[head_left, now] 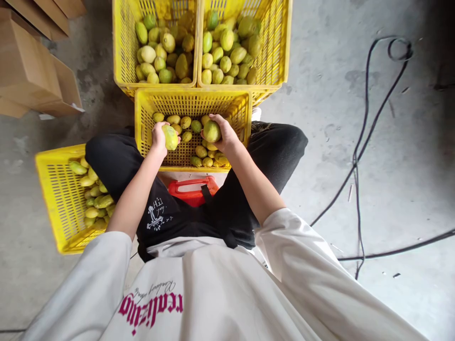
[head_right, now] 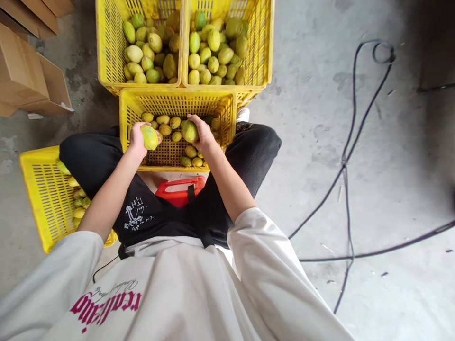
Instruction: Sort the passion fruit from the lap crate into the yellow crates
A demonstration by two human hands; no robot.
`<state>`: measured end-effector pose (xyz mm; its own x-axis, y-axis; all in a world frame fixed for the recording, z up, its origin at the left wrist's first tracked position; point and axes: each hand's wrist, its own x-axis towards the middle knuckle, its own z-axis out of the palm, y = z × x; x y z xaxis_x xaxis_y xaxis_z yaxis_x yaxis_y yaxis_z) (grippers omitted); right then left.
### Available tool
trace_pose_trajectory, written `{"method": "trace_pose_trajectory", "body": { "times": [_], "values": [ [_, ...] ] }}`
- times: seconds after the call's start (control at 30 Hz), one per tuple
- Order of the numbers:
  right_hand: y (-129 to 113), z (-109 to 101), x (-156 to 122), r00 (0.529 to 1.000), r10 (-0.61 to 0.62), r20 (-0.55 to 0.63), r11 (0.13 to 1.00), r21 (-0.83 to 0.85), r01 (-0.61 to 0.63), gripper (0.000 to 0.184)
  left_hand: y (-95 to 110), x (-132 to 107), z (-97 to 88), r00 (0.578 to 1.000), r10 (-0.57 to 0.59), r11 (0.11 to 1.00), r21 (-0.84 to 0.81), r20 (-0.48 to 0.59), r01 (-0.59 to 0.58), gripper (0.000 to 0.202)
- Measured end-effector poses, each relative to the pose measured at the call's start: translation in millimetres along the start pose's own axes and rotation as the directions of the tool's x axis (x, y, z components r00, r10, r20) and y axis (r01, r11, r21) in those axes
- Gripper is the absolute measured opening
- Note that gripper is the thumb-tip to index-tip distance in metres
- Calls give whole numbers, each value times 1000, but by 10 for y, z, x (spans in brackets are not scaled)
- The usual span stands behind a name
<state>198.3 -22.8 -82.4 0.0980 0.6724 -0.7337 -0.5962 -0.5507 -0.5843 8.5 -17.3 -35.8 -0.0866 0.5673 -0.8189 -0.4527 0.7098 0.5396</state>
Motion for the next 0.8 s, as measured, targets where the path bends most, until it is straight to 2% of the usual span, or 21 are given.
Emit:
{"method": "trace_pose_trajectory", "body": {
  "times": [0.1, 0.27, 0.47, 0.63, 0.8],
  "values": [
    [-80, 18, -79, 998, 57, -37, 998, 31, -56, 50, 9, -4, 40, 997, 1, 1000, -11, -82, -2, 54],
    [-154, 69, -183, 998, 52, -20, 998, -26, -53, 48, -2, 38, 32, 997, 61, 996, -58, -57, -65, 52],
    [-71, 114, -199, 1000, 27, 6, 1000, 2, -27, 50, -69, 147, -52, 989, 127, 991, -42, -70, -131, 41],
    [-30, 109, -170, 999, 36, 21, 999, -28, -35, 56, -84, 110, 3, 989, 113, 991, -54, -90, -119, 41],
    [-18, 100, -149, 999, 45, 14, 999, -21, -44, 52, -38, 54, 43, 994, 86, 996, -23, -68, -88, 44]
  ]
}}
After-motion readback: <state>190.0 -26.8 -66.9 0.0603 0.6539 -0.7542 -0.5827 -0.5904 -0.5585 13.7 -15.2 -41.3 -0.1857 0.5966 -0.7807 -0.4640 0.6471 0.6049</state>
